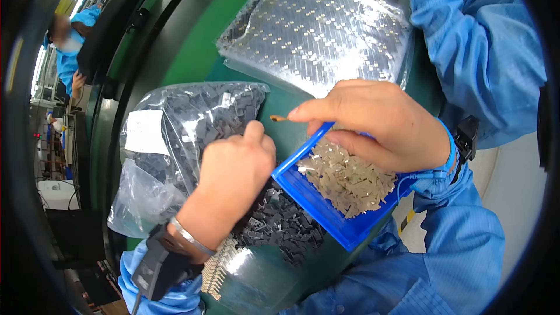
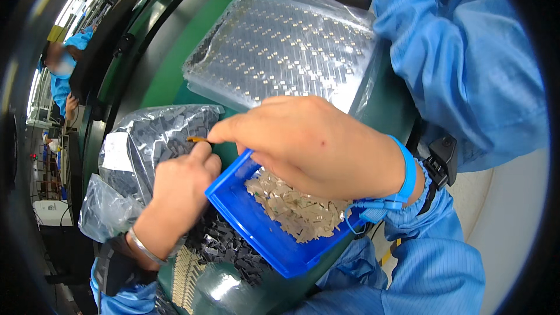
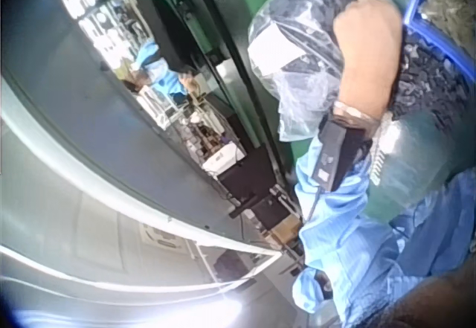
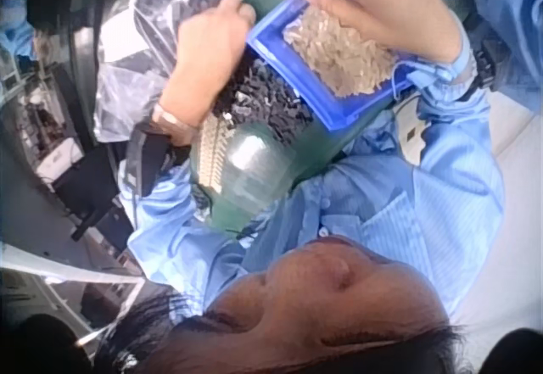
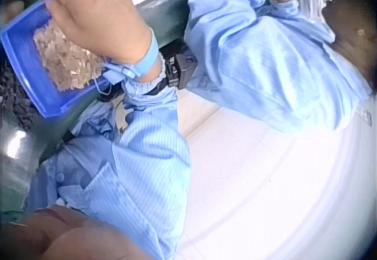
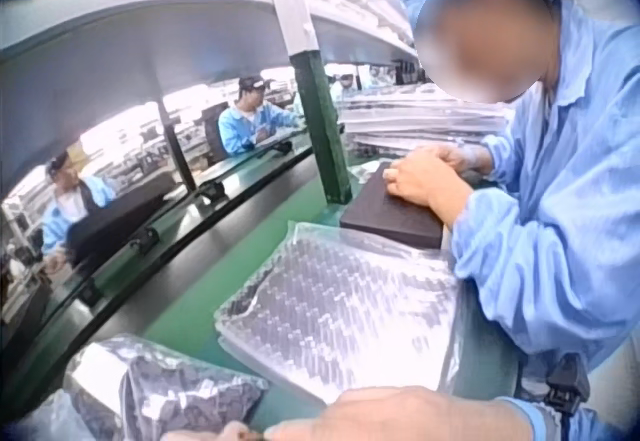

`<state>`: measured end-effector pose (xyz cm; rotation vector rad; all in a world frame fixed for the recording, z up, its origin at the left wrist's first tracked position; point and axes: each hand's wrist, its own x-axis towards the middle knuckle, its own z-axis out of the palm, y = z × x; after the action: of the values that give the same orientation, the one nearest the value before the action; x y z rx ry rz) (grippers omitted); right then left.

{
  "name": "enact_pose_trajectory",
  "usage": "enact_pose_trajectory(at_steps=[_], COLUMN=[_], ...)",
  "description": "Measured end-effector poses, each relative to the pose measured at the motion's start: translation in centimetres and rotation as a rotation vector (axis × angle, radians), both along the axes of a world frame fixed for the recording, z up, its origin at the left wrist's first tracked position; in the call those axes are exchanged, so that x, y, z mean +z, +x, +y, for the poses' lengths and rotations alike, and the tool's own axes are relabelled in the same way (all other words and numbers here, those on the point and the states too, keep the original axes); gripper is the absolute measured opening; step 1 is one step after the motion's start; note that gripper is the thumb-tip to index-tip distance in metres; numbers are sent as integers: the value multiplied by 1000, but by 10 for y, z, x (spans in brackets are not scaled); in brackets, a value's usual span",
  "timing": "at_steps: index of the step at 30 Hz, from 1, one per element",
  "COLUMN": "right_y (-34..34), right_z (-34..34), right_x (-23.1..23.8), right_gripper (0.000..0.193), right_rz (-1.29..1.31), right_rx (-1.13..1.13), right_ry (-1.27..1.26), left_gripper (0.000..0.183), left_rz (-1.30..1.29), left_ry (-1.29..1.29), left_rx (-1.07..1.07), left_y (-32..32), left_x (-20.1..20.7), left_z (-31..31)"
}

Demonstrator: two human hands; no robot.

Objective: Assembling small black plastic components with beige inserts on a factory production line.

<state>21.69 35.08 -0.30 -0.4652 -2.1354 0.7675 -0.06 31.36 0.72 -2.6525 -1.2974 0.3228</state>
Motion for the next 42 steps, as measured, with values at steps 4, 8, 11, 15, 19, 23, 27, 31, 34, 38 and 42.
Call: enact_pose_trajectory(at_steps=[4,8,11,15,19,23,27,31,34,38,42], right_y=[2,4,3,3,4,5,5,6,4,3,2], right_z=[2,2,2,1,1,3,3,3,1,0,1], right_x=[-4,-4,-3,-3,-2,-5,-5,-4,-4,-4,-4], right_gripper=[38,39,39,40,39,38,37,37,37,36,37], right_rz=[-9,2,-4,-7,-16,3,29,23,44,41,19], right_rx=[-12,-1,9,3,9,5,6,16,14,15,19], right_ry=[-23,-15,-11,7,22,8,2,-7,-5,-7,15], left_gripper=[2,9,4,2,2,2,1,2,2,3,4], left_rz=[-290,-131,-100,-88,-103,-107,-64,-9,16,28,6], left_ry=[-197,-187,-155,-154,-148,-155,-121,-115,-96,-73,-58], left_rx=[158,161,134,130,131,141,190,225,241,253,249], left_y=[-12,-11,-8,-7,-9,-7,-2,2,5,6,3], left_x=[16,20,18,14,12,12,12,11,10,7,1], left_z=[13,15,10,6,6,4,0,-3,-9,-16,-19])
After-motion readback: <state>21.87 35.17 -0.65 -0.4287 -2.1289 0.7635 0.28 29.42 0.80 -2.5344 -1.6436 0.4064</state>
